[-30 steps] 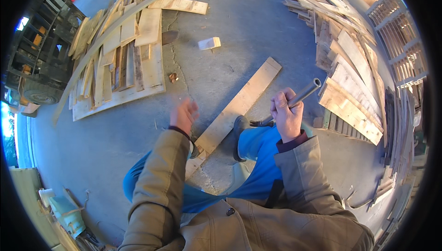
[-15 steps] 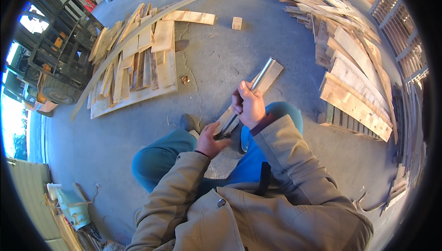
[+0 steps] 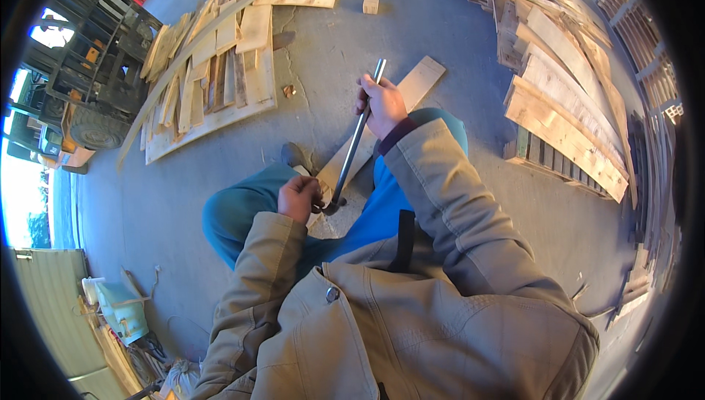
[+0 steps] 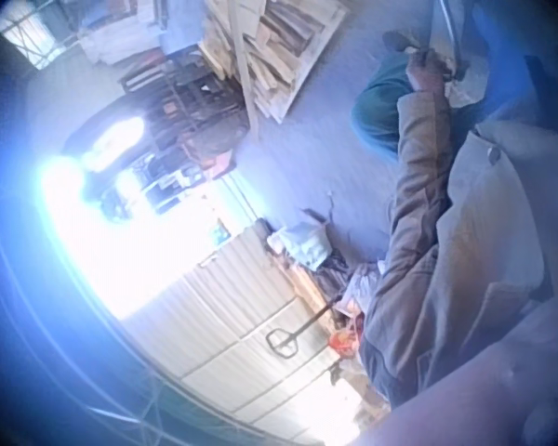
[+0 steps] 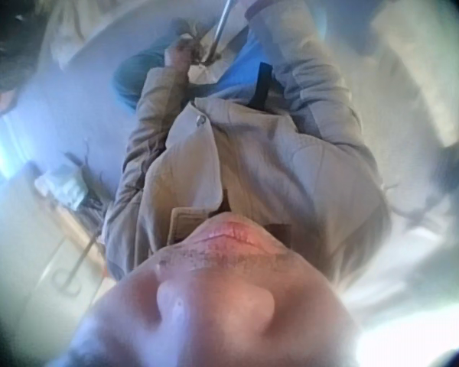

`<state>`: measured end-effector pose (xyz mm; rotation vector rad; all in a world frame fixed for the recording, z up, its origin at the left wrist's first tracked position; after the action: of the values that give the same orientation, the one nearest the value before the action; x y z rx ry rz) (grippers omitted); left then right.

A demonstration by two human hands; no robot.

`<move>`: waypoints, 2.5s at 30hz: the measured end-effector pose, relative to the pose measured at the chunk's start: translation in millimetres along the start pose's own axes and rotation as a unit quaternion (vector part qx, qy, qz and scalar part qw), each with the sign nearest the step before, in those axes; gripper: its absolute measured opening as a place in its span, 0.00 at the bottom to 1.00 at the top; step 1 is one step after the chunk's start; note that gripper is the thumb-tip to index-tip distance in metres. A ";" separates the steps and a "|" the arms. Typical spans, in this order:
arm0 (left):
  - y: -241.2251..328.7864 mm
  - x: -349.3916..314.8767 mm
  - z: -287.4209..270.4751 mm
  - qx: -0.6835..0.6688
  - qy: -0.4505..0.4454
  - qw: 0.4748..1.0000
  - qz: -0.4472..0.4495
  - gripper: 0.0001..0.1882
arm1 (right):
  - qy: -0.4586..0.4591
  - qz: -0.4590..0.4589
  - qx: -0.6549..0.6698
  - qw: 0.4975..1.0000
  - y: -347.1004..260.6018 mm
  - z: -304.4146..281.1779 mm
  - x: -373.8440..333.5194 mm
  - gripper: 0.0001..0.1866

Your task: The person sits on a low stool and uses a hammer and a chisel to remove nails from small wooden blocks. They repeatedly pry nails out with the chisel and strike the chisel with the hammer to loosen them, then discard the blocks.

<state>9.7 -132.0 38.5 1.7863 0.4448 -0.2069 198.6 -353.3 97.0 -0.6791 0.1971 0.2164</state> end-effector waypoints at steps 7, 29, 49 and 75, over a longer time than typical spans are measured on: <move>10.3 -7.2 -30.1 -0.082 0.082 0.993 -0.030 0.09 | 0.012 -0.091 -0.082 0.992 -10.2 -2.5 0.8 0.10; -26.8 64.6 6.8 0.213 -0.054 0.969 0.110 0.26 | -0.144 0.122 -0.104 0.977 87.2 39.0 -6.9 0.17; -47.9 83.2 12.3 0.335 -0.047 0.940 0.040 0.10 | -0.257 -0.208 -0.826 0.457 48.3 60.5 -18.4 0.30; -28.1 -11.8 -346.0 0.100 0.467 0.872 0.109 0.23 | -0.057 -0.040 -0.902 0.426 -7.6 7.2 65.8 0.16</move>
<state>-44.6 203.9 108.4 2.0410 0.9131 0.8443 264.5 -345.7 90.7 -2.8846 -0.3562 0.3343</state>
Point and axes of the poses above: each hand's wrist, its own x-axis towards the middle knuckle, its own z-axis out of the palm, y = z × x, the point moved 7 cm from there along x, towards the middle knuckle, and after that the axes turned 8 degrees about x, right-handed, at the moved point
